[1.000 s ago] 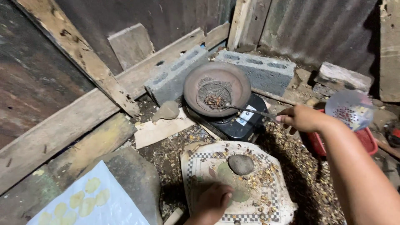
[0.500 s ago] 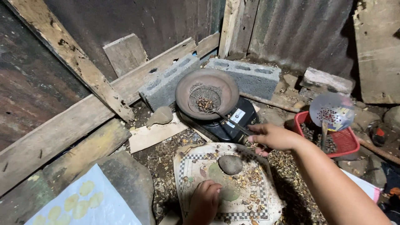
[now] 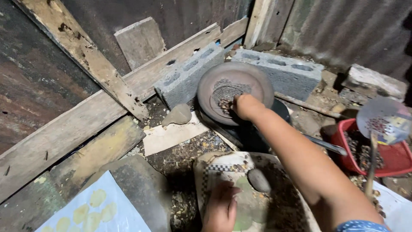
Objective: Flattening dough with a mallet, stirring nuts in a pan, and grinding ingredients with a stone.
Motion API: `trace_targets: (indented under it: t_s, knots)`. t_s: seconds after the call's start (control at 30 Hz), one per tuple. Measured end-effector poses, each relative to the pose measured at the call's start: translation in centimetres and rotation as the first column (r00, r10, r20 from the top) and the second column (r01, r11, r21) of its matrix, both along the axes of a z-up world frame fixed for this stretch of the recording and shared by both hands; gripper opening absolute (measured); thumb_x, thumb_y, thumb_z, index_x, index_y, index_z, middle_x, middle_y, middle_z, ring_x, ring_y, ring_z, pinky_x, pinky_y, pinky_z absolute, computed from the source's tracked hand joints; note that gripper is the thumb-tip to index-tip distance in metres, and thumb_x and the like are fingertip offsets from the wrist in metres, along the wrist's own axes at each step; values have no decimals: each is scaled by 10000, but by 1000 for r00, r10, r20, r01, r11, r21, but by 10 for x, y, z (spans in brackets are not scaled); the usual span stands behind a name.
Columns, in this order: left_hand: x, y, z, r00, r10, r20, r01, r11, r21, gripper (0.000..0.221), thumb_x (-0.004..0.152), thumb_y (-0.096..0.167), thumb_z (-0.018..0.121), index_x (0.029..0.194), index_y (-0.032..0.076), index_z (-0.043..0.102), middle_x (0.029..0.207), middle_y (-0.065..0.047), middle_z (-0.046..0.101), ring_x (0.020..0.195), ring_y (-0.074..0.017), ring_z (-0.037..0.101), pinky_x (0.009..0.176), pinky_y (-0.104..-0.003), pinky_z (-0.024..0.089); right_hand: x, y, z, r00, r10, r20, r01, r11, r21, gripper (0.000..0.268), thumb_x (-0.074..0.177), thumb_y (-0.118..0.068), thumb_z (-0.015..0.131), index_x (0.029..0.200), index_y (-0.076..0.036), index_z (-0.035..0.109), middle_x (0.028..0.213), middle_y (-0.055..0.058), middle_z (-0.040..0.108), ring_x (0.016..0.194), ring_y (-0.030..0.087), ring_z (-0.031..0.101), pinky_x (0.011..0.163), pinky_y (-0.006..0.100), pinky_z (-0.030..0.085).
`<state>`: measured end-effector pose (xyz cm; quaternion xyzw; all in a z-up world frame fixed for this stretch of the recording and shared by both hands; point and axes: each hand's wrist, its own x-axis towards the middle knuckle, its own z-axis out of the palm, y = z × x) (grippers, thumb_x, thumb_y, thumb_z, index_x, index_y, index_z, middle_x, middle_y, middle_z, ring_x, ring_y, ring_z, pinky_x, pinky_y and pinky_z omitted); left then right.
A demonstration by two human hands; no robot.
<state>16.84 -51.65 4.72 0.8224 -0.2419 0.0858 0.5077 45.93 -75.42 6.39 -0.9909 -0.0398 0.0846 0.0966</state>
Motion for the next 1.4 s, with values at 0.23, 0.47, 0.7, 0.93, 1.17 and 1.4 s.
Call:
trace_targets:
  t_s: [0.23,0.47,0.7,0.93,1.17,1.4]
  knots:
    - [22,30,-10,998,-6,-70,3,999,-43,296,823,-25,591,1083,32,722,1195,-169,614,1067,-307,610,849,-384,565,18,60,22,975,-187,-121,151,955,-255,650,1042,-573,369,1499,-115,430,1326,232,603,1067,385,693,884,526,540]
    - [32,38,-13,987,42,-154,-53,997,-64,313,843,-9,622,1134,43,725,1290,-159,623,982,-253,696,719,-272,578,19,51,8,996,-69,-61,61,990,-125,402,1051,-445,460,1198,-104,613,1053,173,739,957,390,707,826,510,544]
    - [41,34,-7,901,89,-425,-207,948,-240,297,878,7,660,1162,68,720,1155,-63,716,952,-184,660,791,-283,524,38,0,-14,876,-363,-317,465,467,752,178,987,-169,671,874,-34,699,699,46,634,557,133,552,522,249,458]
    - [42,11,6,634,-751,-184,-453,-168,-875,506,1096,359,395,1356,-37,571,1165,-221,733,1063,-347,745,892,-476,660,-114,65,98,833,235,-500,212,700,682,211,949,-17,506,999,-99,693,982,64,782,858,158,760,757,303,634]
    - [13,-30,-83,332,-564,-756,-755,321,-572,323,1061,298,522,898,41,631,738,-70,587,543,-106,464,428,-211,292,-248,14,6,958,248,143,-258,964,61,414,896,-405,687,1172,-119,572,1136,169,581,927,407,634,807,491,534]
    - [-29,-32,-68,989,-8,145,-51,915,400,144,910,278,722,1033,244,656,1015,34,611,1068,-244,632,880,-410,519,-290,-32,37,957,-60,-284,153,936,316,559,862,-391,747,1381,-252,596,1315,218,608,1233,423,625,979,578,550]
